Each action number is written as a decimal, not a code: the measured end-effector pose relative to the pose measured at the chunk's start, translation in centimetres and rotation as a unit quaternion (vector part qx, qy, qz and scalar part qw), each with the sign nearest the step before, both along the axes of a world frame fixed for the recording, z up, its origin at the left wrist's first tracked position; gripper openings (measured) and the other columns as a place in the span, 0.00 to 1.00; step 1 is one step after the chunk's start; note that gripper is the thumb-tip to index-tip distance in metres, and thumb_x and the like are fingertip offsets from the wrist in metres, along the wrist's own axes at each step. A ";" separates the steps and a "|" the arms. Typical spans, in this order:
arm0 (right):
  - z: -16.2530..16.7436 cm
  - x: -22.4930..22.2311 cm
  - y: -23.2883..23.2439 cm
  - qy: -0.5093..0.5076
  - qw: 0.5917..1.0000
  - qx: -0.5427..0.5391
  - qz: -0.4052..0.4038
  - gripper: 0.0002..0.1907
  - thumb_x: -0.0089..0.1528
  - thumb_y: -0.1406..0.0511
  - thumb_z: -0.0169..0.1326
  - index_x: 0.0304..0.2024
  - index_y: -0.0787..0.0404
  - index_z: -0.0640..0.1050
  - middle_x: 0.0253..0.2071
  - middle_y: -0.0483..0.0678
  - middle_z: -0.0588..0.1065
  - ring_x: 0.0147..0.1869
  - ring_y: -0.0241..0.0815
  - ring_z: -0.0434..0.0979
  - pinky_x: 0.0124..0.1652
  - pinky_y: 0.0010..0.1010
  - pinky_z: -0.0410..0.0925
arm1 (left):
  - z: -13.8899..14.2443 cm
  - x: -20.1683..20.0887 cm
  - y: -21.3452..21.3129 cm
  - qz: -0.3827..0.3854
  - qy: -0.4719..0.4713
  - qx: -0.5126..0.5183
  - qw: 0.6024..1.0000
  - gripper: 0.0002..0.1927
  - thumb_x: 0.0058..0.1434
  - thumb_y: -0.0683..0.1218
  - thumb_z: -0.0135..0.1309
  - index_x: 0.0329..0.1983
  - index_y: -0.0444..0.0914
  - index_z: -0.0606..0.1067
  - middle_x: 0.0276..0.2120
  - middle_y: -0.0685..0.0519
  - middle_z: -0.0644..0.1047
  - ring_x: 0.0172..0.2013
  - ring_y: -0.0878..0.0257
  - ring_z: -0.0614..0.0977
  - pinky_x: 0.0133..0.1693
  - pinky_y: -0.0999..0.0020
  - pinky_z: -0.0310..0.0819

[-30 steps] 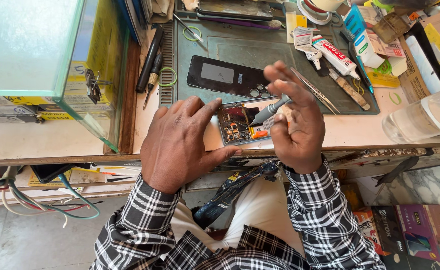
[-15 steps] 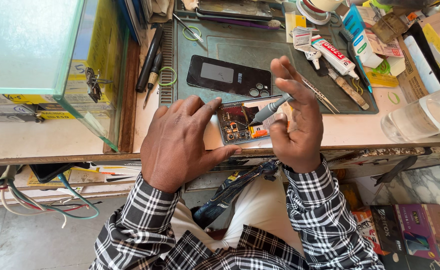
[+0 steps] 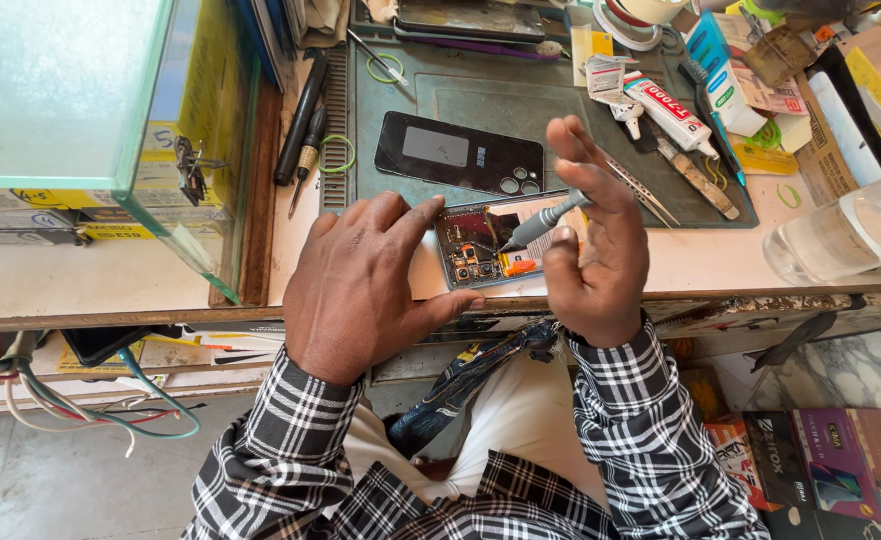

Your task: The person uses a screwdriver to remove screws from the internal frame of a disassembled smartphone. They then remove a small metal bracket and place it on the workbench. The person continues to manipulate the phone and a small black component on the bench.

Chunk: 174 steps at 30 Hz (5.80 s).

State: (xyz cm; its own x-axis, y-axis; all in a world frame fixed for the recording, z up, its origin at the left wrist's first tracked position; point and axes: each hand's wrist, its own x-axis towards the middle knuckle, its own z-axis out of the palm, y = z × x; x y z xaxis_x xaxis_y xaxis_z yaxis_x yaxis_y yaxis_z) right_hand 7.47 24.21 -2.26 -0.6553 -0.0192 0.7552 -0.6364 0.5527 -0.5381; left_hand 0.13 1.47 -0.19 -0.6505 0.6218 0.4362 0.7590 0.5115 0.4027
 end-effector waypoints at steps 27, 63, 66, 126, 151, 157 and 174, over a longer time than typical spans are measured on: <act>-2.2 1.0 0.6 0.007 0.987 -0.157 -0.033 0.39 0.73 0.69 0.61 0.79 0.55 0.53 0.53 0.56 0.79 0.54 0.43 0.84 0.55 0.29 0.78 | -0.1 -0.2 0.0 -0.007 0.004 0.017 1.000 0.45 0.45 0.67 0.68 0.61 0.39 0.73 0.41 0.49 0.75 0.43 0.51 0.76 0.43 0.55 0.66; -0.7 1.2 6.9 -0.047 0.985 -0.114 -0.122 0.16 0.82 0.57 0.45 0.54 0.61 0.58 0.35 0.49 0.70 0.32 0.37 0.79 0.30 0.25 0.77 | -0.2 -0.3 -0.3 -0.004 0.027 0.012 1.000 0.44 0.47 0.67 0.66 0.61 0.40 0.74 0.40 0.48 0.74 0.42 0.49 0.76 0.43 0.54 0.66; -0.6 1.3 6.6 -0.037 0.985 -0.110 -0.127 0.16 0.78 0.56 0.45 0.54 0.60 0.58 0.42 0.46 0.66 0.34 0.36 0.78 0.30 0.26 0.76 | -0.2 -0.3 -0.4 -0.004 0.026 0.011 1.000 0.43 0.47 0.68 0.66 0.61 0.39 0.74 0.40 0.48 0.74 0.41 0.49 0.76 0.42 0.54 0.66; -1.1 1.6 7.2 -0.031 0.986 -0.103 -0.124 0.20 0.82 0.52 0.40 0.53 0.62 0.56 0.27 0.53 0.73 0.28 0.40 0.79 0.29 0.26 0.75 | 0.0 -0.3 -0.2 0.002 0.013 -0.012 1.000 0.45 0.46 0.68 0.66 0.62 0.40 0.74 0.39 0.49 0.74 0.40 0.51 0.76 0.42 0.54 0.66; -1.2 2.0 7.1 -0.023 0.985 -0.117 -0.122 0.19 0.82 0.52 0.42 0.53 0.61 0.57 0.27 0.52 0.72 0.28 0.41 0.79 0.27 0.23 0.72 | -0.1 -0.3 -0.2 0.001 0.017 -0.008 1.000 0.44 0.47 0.68 0.66 0.63 0.40 0.74 0.39 0.49 0.74 0.40 0.51 0.76 0.43 0.54 0.66; -1.0 2.0 6.9 -0.047 0.985 -0.103 -0.131 0.19 0.81 0.52 0.42 0.51 0.59 0.58 0.23 0.48 0.71 0.24 0.37 0.77 0.20 0.17 0.61 | 0.0 -0.3 -0.2 0.002 0.017 -0.010 1.000 0.45 0.47 0.68 0.66 0.63 0.40 0.74 0.38 0.49 0.74 0.40 0.51 0.76 0.43 0.54 0.66; -0.9 1.7 7.0 0.011 0.981 -0.132 -0.140 0.16 0.84 0.54 0.41 0.54 0.60 0.61 0.36 0.51 0.73 0.33 0.35 0.75 0.28 0.21 0.69 | 0.0 -0.3 -0.3 -0.002 0.002 -0.010 1.000 0.44 0.47 0.67 0.66 0.63 0.40 0.73 0.39 0.49 0.74 0.40 0.51 0.76 0.42 0.55 0.66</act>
State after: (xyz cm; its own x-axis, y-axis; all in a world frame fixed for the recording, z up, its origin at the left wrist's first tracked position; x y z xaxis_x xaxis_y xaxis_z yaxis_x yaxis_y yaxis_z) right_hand 9.14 31.24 -3.18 -0.5906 0.3565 0.7240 -0.4928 0.5511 -0.6734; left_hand -0.21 1.20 -0.19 -0.6454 0.6338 0.4264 0.7634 0.5161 0.3884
